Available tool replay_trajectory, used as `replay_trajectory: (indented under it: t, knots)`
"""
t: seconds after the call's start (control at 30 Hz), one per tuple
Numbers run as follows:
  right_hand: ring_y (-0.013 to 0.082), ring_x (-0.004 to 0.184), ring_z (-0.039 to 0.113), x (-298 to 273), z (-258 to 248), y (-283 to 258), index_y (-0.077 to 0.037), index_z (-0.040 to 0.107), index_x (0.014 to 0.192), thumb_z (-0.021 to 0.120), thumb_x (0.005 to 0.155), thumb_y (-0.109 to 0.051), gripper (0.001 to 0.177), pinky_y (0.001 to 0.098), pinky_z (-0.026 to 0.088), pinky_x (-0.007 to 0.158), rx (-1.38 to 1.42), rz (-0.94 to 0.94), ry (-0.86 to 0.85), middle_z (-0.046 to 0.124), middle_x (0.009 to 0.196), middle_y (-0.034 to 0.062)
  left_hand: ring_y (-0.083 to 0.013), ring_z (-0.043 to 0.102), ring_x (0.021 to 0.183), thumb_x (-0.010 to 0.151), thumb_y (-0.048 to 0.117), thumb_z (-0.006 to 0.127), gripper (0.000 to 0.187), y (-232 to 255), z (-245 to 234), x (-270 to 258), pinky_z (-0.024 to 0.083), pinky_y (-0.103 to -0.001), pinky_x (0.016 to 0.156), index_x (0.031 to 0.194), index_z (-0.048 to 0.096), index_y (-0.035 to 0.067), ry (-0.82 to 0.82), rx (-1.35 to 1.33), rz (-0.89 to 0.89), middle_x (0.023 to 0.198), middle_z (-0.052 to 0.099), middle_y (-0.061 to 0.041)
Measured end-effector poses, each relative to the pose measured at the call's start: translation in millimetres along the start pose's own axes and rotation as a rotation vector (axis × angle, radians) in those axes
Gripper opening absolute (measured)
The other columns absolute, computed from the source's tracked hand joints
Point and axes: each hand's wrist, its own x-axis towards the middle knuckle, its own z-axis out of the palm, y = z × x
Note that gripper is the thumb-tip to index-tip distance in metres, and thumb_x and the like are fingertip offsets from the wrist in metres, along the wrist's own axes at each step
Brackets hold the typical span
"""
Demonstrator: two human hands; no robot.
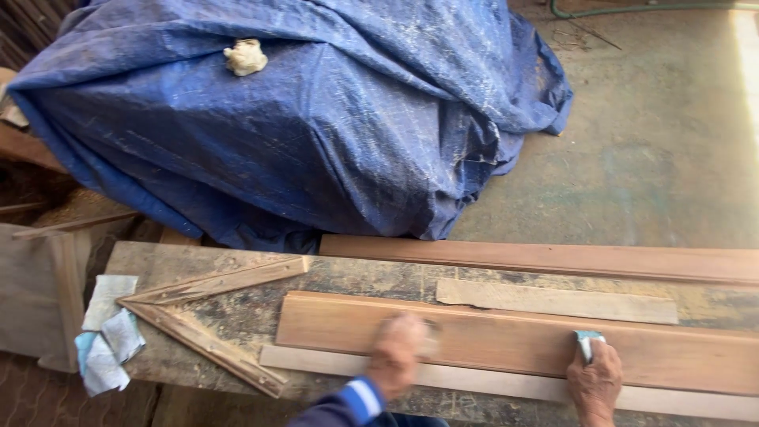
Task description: Sanding various wooden planks and a triangular wood piece using both an electric sander and individual sheets of sandpaper.
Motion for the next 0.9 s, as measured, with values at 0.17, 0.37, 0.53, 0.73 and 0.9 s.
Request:
replay_trajectory:
  t: [0.17,0.37,0.53,0.73,0.9]
  knots:
    - [0.0375,0.100,0.065,4.5,12.4,8.7,-0.003,0.069,0.108,0.064,0.105,-0.022,0.019,0.0506,0.053,0.093,-0.039,0.080,-0.069,0.068,0.101,0.0191,-0.0425,0.052,0.142,0.089,0.010,0.052,0.056,53.4,33.6,33.7,0.036,-0.052,0.124,0.141,0.054,-0.010,-0.141,-0.042,0.279,0.149,0.055,-0.031]
    - [0.0373,0.104,0.065,-18.3,31.3,-5.4,-0.002,0.067,0.102,0.064,0.109,-0.020,0.019,0.0472,0.053,0.095,-0.101,0.111,0.018,0.068,0.100,0.0182,-0.0405,0.053,0.134,0.089,0.010,0.053,0.051,-89.9,-92.9,-36.1,0.037,-0.055,0.115,0.137,0.058,-0.006,-0.002,0.155,0.066,0.140,0.060,-0.026]
    - [0.0333,0.087,0.063,-43.9,41.8,-80.1,0.000,0.064,0.094,0.059,0.099,-0.007,0.010,0.0445,0.052,0.078,-0.108,0.028,0.161,0.064,0.091,0.0181,-0.0332,0.047,0.144,0.091,0.017,0.061,0.050,-164.6,-120.8,-76.6,0.035,-0.051,0.120,0.139,0.058,0.004,0.055,0.407,-0.205,0.150,0.054,-0.016]
    - [0.0407,0.085,0.059,-107.7,69.4,-303.9,-0.008,0.065,0.088,0.075,0.064,-0.004,0.027,0.0520,0.049,0.075,0.234,-0.286,-0.056,0.063,0.085,0.0165,-0.0341,0.047,0.140,0.083,0.013,0.068,0.058,-166.7,-120.4,-46.5,0.035,-0.048,0.117,0.139,0.056,0.004,-0.020,0.277,0.015,0.148,0.053,-0.018]
    - [0.0349,0.109,0.060,-140.8,37.5,-337.1,-0.003,0.064,0.109,0.065,0.066,0.009,0.044,0.0509,0.050,0.092,0.224,-0.524,-0.103,0.063,0.112,0.0170,-0.0297,0.049,0.139,0.074,0.008,0.072,0.063,-173.4,-142.4,-32.1,0.037,-0.044,0.117,0.136,0.059,0.006,-0.126,0.201,0.154,0.145,0.057,-0.013]
